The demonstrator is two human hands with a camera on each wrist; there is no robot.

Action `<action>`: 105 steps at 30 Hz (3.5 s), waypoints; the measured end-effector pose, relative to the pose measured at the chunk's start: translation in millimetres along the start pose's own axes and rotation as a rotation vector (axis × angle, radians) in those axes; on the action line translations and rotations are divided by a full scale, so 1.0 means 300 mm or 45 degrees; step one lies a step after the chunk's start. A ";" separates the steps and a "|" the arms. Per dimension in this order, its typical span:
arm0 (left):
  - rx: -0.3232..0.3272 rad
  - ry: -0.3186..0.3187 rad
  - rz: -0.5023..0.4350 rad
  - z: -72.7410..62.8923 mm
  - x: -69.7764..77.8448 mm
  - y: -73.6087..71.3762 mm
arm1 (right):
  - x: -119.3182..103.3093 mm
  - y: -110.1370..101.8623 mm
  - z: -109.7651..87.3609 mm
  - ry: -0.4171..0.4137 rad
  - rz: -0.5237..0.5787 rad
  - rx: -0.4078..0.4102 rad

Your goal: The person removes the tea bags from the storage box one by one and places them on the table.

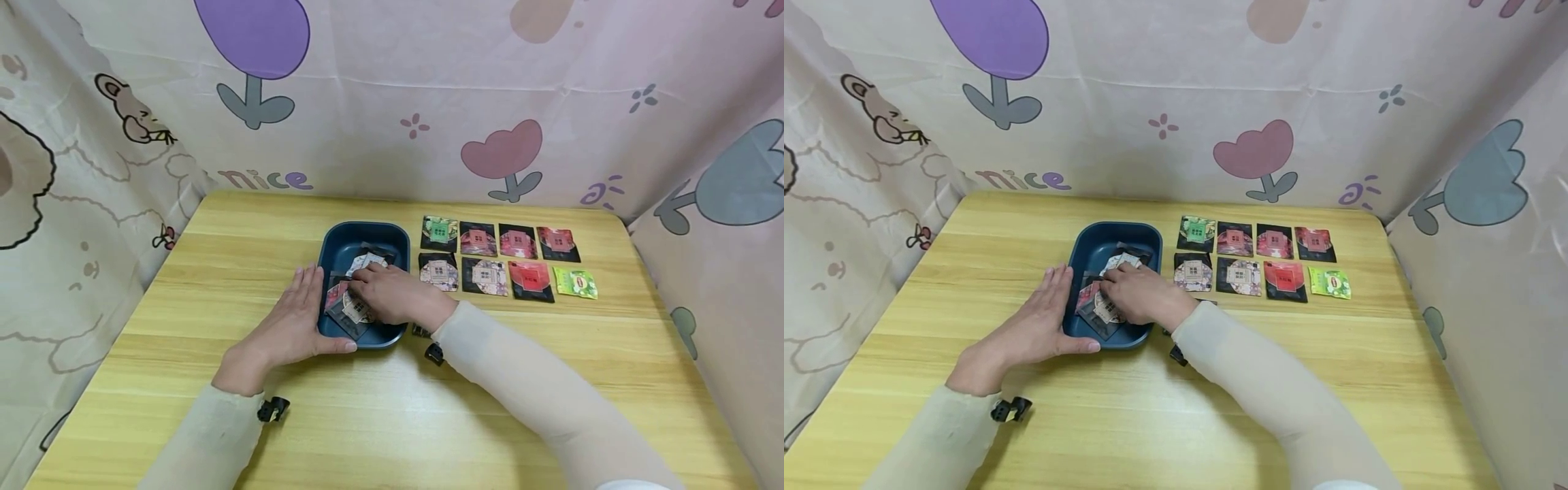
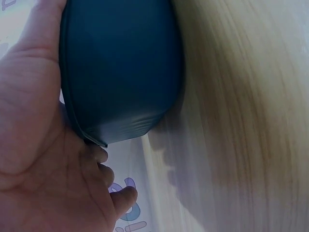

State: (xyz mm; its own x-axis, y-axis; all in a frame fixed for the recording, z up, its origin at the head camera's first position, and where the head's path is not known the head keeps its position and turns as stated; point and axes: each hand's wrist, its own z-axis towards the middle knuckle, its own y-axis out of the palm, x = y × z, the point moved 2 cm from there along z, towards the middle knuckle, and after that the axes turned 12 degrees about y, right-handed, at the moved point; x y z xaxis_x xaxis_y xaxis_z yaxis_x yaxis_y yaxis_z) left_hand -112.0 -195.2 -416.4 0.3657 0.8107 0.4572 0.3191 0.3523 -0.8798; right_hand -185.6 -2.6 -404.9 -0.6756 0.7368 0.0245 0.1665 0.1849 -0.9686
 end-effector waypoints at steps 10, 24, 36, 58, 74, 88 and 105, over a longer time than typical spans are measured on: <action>0.002 0.011 -0.010 -0.001 0.002 -0.002 | -0.004 0.013 0.029 0.026 -0.003 -0.069; 0.010 0.004 -0.022 -0.002 0.007 -0.006 | 0.004 0.036 0.040 0.170 -0.070 0.042; 0.017 0.016 -0.017 -0.004 0.005 -0.001 | -0.005 0.039 0.040 0.204 -0.066 0.059; 0.002 -0.005 -0.041 -0.005 -0.002 0.004 | 0.018 -0.060 -0.040 0.174 0.026 0.257; 0.010 -0.032 -0.058 -0.001 -0.003 0.002 | 0.171 -0.131 -0.215 0.181 0.169 0.426; 0.013 -0.052 -0.054 0.002 0.002 0.000 | 0.318 0.011 -0.385 0.331 0.160 0.363; 0.015 -0.058 -0.060 0.001 0.004 -0.001 | 0.456 0.142 -0.560 0.486 0.146 0.285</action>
State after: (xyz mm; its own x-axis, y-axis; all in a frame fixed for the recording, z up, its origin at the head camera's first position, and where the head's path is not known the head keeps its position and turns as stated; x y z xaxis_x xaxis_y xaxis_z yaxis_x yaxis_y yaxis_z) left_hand -112.0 -194.0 -415.7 0.3102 0.8133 0.4922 0.3248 0.3960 -0.8589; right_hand -150.3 215.2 -401.3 -0.3415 0.9391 -0.0371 0.0371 -0.0260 -0.9990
